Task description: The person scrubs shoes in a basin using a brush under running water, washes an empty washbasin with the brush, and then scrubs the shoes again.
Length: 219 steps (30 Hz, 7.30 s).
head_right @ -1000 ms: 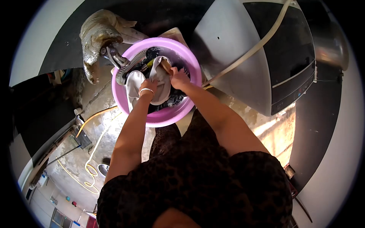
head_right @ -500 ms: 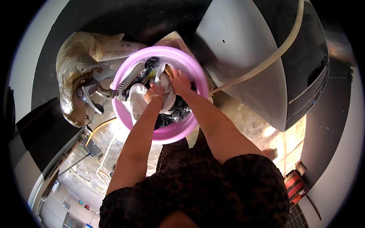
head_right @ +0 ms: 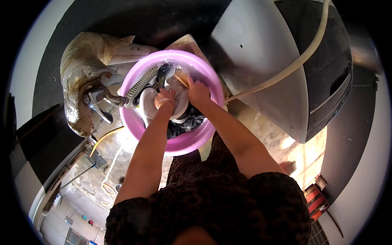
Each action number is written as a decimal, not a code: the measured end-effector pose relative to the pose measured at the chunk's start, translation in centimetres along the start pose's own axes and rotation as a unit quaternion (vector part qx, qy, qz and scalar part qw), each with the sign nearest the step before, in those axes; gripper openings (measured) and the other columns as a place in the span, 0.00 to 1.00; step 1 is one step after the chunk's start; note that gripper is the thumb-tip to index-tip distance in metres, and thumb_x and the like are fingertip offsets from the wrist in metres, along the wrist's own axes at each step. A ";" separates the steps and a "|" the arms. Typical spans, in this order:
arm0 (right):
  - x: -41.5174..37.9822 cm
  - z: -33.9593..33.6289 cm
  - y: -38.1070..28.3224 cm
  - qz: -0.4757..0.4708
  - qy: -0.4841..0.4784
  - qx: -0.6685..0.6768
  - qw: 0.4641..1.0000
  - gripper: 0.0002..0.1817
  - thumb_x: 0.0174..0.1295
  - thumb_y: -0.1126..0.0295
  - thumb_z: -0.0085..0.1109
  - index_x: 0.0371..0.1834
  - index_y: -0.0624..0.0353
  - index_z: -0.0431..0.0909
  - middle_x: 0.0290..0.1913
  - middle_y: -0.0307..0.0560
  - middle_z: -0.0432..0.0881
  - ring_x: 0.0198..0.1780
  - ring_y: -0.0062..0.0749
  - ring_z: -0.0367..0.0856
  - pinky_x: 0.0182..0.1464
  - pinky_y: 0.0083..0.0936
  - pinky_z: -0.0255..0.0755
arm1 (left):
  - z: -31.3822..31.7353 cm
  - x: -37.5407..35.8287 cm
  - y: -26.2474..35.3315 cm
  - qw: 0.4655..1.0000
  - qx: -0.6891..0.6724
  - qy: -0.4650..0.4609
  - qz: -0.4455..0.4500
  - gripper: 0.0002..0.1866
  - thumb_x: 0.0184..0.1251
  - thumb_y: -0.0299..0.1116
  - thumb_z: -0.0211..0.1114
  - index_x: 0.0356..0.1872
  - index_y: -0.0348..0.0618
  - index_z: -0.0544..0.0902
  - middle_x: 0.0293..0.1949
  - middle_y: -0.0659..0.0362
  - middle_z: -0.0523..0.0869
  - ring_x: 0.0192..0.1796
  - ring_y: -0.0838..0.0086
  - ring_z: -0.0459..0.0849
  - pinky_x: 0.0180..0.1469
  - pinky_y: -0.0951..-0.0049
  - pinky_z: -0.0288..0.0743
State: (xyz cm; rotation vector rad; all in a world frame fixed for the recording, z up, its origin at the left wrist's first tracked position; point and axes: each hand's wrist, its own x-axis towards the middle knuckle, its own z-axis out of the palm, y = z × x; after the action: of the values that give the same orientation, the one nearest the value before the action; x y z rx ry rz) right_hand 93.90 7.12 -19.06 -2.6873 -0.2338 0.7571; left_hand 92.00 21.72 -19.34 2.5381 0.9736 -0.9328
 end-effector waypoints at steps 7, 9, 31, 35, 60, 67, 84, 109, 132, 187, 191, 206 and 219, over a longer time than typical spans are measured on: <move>-4.9 -1.6 -3.3 -0.004 -0.123 0.043 0.991 0.26 0.63 0.53 0.42 0.65 0.43 0.60 0.40 0.60 0.79 0.40 0.53 0.79 0.45 0.45 0.71 | 1.9 1.2 -0.8 0.998 -0.044 0.025 0.020 0.26 0.60 0.53 0.55 0.45 0.39 0.73 0.38 0.44 0.83 0.43 0.54 0.83 0.44 0.58 0.76; -1.2 -1.0 -2.0 0.014 -0.059 0.040 0.997 0.25 0.64 0.54 0.41 0.63 0.46 0.62 0.39 0.60 0.80 0.41 0.52 0.79 0.45 0.44 0.70 | 1.1 0.4 -1.1 0.995 -0.071 0.025 0.070 0.24 0.61 0.51 0.53 0.44 0.39 0.73 0.38 0.42 0.83 0.43 0.51 0.82 0.44 0.56 0.76; -3.0 -0.6 -2.5 -0.022 -0.041 0.025 0.999 0.18 0.62 0.58 0.44 0.54 0.45 0.72 0.33 0.56 0.80 0.37 0.51 0.80 0.40 0.46 0.72 | 3.5 1.6 -4.5 0.968 -0.183 0.000 0.173 0.21 0.62 0.43 0.53 0.50 0.38 0.70 0.40 0.38 0.80 0.44 0.44 0.78 0.47 0.51 0.71; 2.3 0.7 -1.5 -0.010 0.008 0.019 1.000 0.18 0.63 0.57 0.42 0.55 0.45 0.71 0.35 0.56 0.81 0.39 0.51 0.79 0.41 0.45 0.72 | 2.8 1.6 -4.3 0.964 -0.204 0.033 0.166 0.24 0.65 0.49 0.49 0.50 0.38 0.72 0.39 0.38 0.80 0.44 0.44 0.78 0.47 0.51 0.71; 0.6 -0.4 -0.9 -0.021 -0.001 0.152 0.988 0.22 0.64 0.56 0.45 0.61 0.42 0.67 0.40 0.59 0.80 0.41 0.54 0.79 0.42 0.42 0.72 | 0.6 0.6 -5.3 0.948 -0.217 -0.071 0.224 0.36 0.57 0.50 0.58 0.65 0.43 0.61 0.48 0.39 0.78 0.52 0.48 0.76 0.55 0.59 0.68; -7.3 -3.4 -4.6 -0.142 -0.009 0.089 0.986 0.23 0.63 0.59 0.47 0.63 0.40 0.66 0.36 0.52 0.81 0.36 0.46 0.80 0.39 0.38 0.73 | -0.3 -5.2 -6.9 0.954 -0.229 -0.100 0.165 0.27 0.63 0.44 0.51 0.62 0.48 0.65 0.49 0.41 0.78 0.52 0.48 0.76 0.55 0.58 0.69; -0.4 -1.5 -3.9 -0.008 -0.016 -0.058 0.998 0.24 0.64 0.54 0.40 0.65 0.33 0.59 0.40 0.53 0.80 0.39 0.49 0.80 0.43 0.43 0.72 | -0.8 -9.2 -6.3 0.975 -0.192 -0.047 0.105 0.24 0.65 0.47 0.48 0.62 0.55 0.66 0.45 0.41 0.80 0.49 0.47 0.78 0.53 0.55 0.70; -3.3 -4.0 -3.3 0.025 -0.104 -0.067 0.992 0.25 0.63 0.52 0.41 0.65 0.33 0.60 0.46 0.55 0.79 0.46 0.49 0.79 0.49 0.40 0.71 | -0.5 -7.8 -5.9 0.948 -0.291 -0.009 0.128 0.30 0.63 0.55 0.50 0.61 0.46 0.68 0.46 0.42 0.80 0.51 0.49 0.77 0.53 0.58 0.69; -0.1 2.1 -1.0 0.009 -0.039 0.024 0.999 0.32 0.65 0.58 0.42 0.71 0.36 0.42 0.43 0.60 0.75 0.43 0.54 0.77 0.46 0.45 0.70 | 2.9 -1.8 -0.7 0.975 0.119 0.009 0.185 0.38 0.66 0.51 0.45 0.70 0.43 0.42 0.70 0.52 0.52 0.72 0.60 0.48 0.70 0.63 0.42; -9.8 0.9 -4.3 -0.235 0.005 0.027 0.972 0.28 0.59 0.60 0.53 0.65 0.39 0.61 0.28 0.55 0.80 0.27 0.47 0.80 0.31 0.42 0.74 | 4.1 0.4 -8.7 0.479 -0.856 -0.127 0.145 0.39 0.66 0.64 0.32 0.64 0.38 0.59 0.61 0.45 0.69 0.64 0.59 0.65 0.68 0.60 0.51; -4.2 0.5 -3.8 -0.091 -0.016 -0.019 0.996 0.27 0.60 0.58 0.51 0.65 0.34 0.61 0.27 0.55 0.79 0.27 0.47 0.81 0.31 0.43 0.74 | 3.9 0.2 -8.5 0.508 -0.842 -0.132 0.122 0.40 0.66 0.64 0.31 0.65 0.37 0.58 0.62 0.45 0.68 0.65 0.59 0.64 0.68 0.62 0.50; -8.6 0.7 -3.6 -0.151 -0.100 -0.024 0.983 0.28 0.65 0.52 0.39 0.69 0.35 0.52 0.32 0.61 0.80 0.33 0.59 0.78 0.36 0.48 0.70 | 2.2 -8.4 -6.3 0.939 -0.270 0.180 0.118 0.27 0.43 0.27 0.64 0.51 0.44 0.73 0.49 0.49 0.70 0.52 0.52 0.69 0.54 0.63 0.69; -5.1 -4.6 -2.9 -0.096 -0.150 -0.140 0.974 0.32 0.62 0.52 0.46 0.69 0.41 0.50 0.52 0.58 0.75 0.46 0.52 0.77 0.50 0.40 0.71 | 3.8 -24.6 -10.7 0.824 -0.457 0.330 0.051 0.24 0.49 0.31 0.66 0.51 0.46 0.76 0.59 0.51 0.67 0.59 0.56 0.69 0.59 0.64 0.68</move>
State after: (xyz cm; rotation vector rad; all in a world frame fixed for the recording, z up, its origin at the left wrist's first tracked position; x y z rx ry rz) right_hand 91.86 7.31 -11.89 -2.7369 -0.7137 1.1393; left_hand 69.05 15.63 -6.37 1.9694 1.0626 0.4620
